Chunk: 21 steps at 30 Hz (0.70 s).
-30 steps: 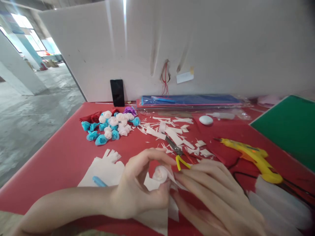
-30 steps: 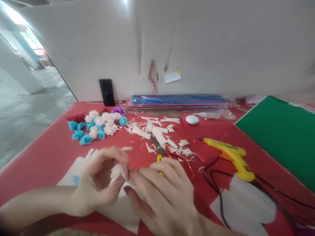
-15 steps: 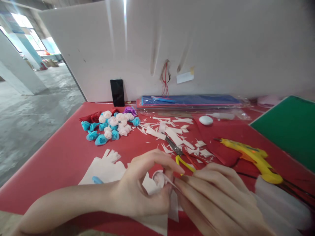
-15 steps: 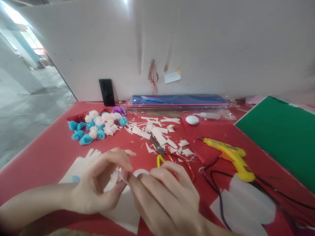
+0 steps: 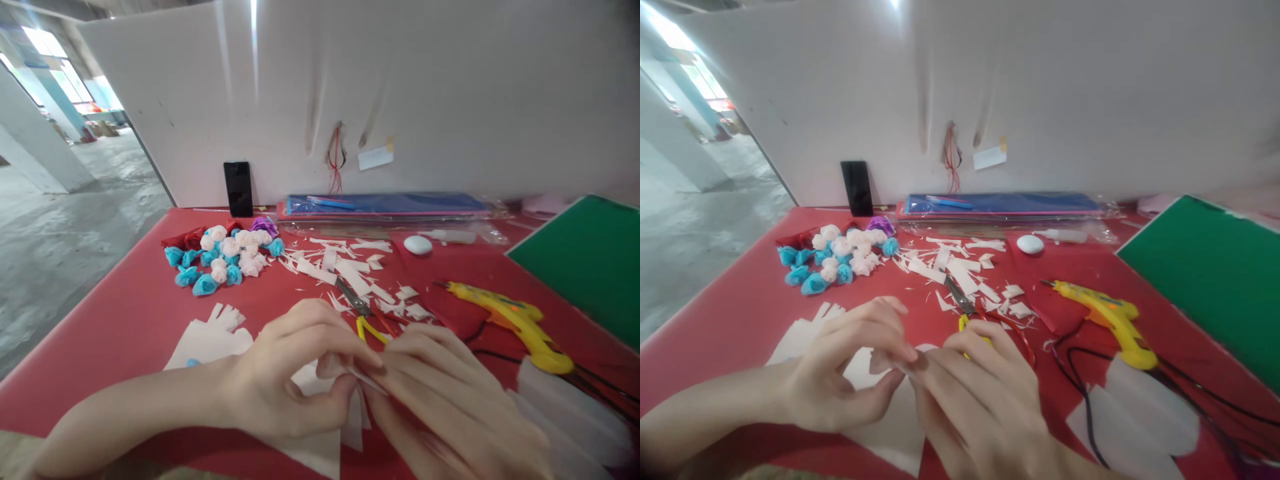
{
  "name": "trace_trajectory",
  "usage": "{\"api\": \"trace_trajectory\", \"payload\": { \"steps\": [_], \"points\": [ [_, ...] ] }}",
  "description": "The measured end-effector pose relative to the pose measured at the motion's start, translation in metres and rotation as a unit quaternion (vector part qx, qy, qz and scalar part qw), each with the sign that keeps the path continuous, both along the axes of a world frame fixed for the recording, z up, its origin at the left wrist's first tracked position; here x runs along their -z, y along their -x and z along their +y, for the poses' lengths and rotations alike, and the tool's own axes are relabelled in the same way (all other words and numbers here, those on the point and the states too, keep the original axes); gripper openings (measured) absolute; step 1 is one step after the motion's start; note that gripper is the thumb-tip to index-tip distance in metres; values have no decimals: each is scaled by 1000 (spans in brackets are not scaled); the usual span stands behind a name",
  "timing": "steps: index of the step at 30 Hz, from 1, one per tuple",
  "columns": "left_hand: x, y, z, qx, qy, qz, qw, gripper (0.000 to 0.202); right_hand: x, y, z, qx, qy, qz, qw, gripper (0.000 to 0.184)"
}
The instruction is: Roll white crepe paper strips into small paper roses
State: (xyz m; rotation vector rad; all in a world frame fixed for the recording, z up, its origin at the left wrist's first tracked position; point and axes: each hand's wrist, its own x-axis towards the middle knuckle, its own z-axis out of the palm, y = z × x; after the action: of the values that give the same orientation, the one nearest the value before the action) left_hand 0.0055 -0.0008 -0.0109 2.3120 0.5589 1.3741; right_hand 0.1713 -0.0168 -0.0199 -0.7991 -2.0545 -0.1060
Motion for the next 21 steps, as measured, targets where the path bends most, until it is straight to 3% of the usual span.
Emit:
{"api": "trace_trajectory", "payload": {
  "steps": [5,14,21],
  "points": [
    [2,0,1,17,-4,-4,1000,21,-2,4,0,-11,15,1,1000,21],
    [2,-1,-1,-23,87,3,996,21,-2,0,8,8,-94,-100,991,27],
    [1,0,-1,-22,75,11,997,18,8,-5,6,11,-131,-144,981,19]
  ]
}}
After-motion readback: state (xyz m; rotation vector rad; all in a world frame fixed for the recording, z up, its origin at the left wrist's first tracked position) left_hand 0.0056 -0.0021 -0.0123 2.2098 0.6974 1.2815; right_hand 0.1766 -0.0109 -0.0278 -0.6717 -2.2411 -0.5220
